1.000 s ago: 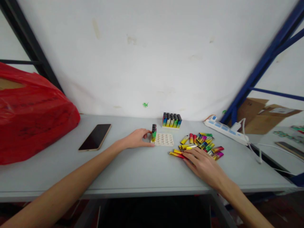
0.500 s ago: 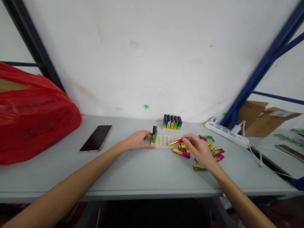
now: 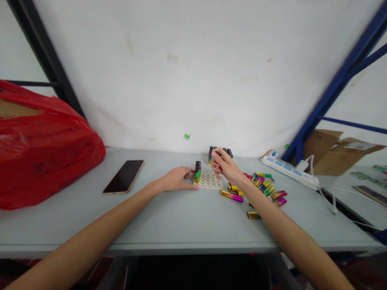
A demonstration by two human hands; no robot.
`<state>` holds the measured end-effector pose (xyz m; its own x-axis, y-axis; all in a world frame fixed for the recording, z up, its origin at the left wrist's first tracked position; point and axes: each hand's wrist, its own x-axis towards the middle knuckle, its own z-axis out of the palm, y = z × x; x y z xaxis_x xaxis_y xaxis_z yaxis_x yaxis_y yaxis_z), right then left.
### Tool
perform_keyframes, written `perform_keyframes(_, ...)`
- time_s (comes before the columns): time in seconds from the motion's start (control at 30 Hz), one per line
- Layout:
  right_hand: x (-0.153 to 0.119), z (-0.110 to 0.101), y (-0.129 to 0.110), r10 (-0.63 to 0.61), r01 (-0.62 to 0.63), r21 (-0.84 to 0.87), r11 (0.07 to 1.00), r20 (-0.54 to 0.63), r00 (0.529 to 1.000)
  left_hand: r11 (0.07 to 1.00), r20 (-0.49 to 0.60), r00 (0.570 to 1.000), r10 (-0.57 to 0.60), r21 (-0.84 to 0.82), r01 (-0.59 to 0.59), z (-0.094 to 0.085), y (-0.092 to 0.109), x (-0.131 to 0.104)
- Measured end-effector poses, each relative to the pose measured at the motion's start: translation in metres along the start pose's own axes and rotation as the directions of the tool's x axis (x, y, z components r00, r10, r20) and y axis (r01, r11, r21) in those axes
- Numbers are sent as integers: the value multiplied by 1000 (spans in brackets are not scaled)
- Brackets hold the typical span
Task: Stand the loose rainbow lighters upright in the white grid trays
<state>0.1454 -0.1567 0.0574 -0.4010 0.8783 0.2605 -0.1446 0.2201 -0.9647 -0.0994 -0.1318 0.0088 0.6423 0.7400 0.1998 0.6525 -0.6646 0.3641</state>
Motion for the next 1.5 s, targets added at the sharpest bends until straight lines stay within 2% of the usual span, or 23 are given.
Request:
perform_keyframes(0.2, -8, 3, 14, -4, 2, -58, 998, -35, 999, 1000, 5, 1000, -7, 9, 7, -1, 3, 0)
perform_keyframes(0.37, -7, 13, 23, 185, -189, -28, 982, -118, 976, 1000, 12, 1000, -9, 7, 9, -1, 2, 0)
perform_keyframes(0.43, -8, 18, 28, 209, -219, -40, 975, -169, 963, 1000, 15, 1000, -9, 7, 9, -1, 1, 0)
perform_keyframes(0.57, -9, 22, 33, 159, -180, -78, 981, -215, 964, 1000, 9, 1000, -1, 6, 1, 0, 0, 0)
perform_keyframes(0.8, -8, 16, 32, 142, -158, -76, 984, -189, 972, 1000, 5, 1000, -9, 4, 9, -1, 2, 0)
perform_keyframes(0.93, -10, 13, 30, -4, -32, -228, 973, -156, 988, 1000, -3, 1000, -8, 2, 8, -2, 2, 0)
perform_keyframes(1.03, -14, 12, 25, -172, 119, -503, 856, -60, 983, 1000, -1, 1000, -16, -5, 16, -2, 4, -1)
perform_keyframes(1.13, -16, 11, 21, -319, 270, -733, 624, 77, 945, 1000, -3, 1000, -18, -11, 18, -2, 4, -1)
perform_keyframes(1.2, -16, 11, 21, -343, 302, -802, 516, 129, 930, 1000, -11, 1000, -14, -8, 14, -1, 4, 0)
perform_keyframes(1.23, -16, 12, 22, -332, 291, -814, 502, 130, 934, 1000, -14, 1000, -13, -5, 13, 0, 3, 0)
perform_keyframes(1.4, -15, 16, 30, -290, 211, -753, 624, 28, 957, 1000, -10, 1000, -6, 3, 6, 2, -1, 1)
perform_keyframes(1.5, -14, 16, 37, -237, 204, -720, 663, 57, 970, 1000, -10, 1000, -1, 8, 1, 3, -2, 1)
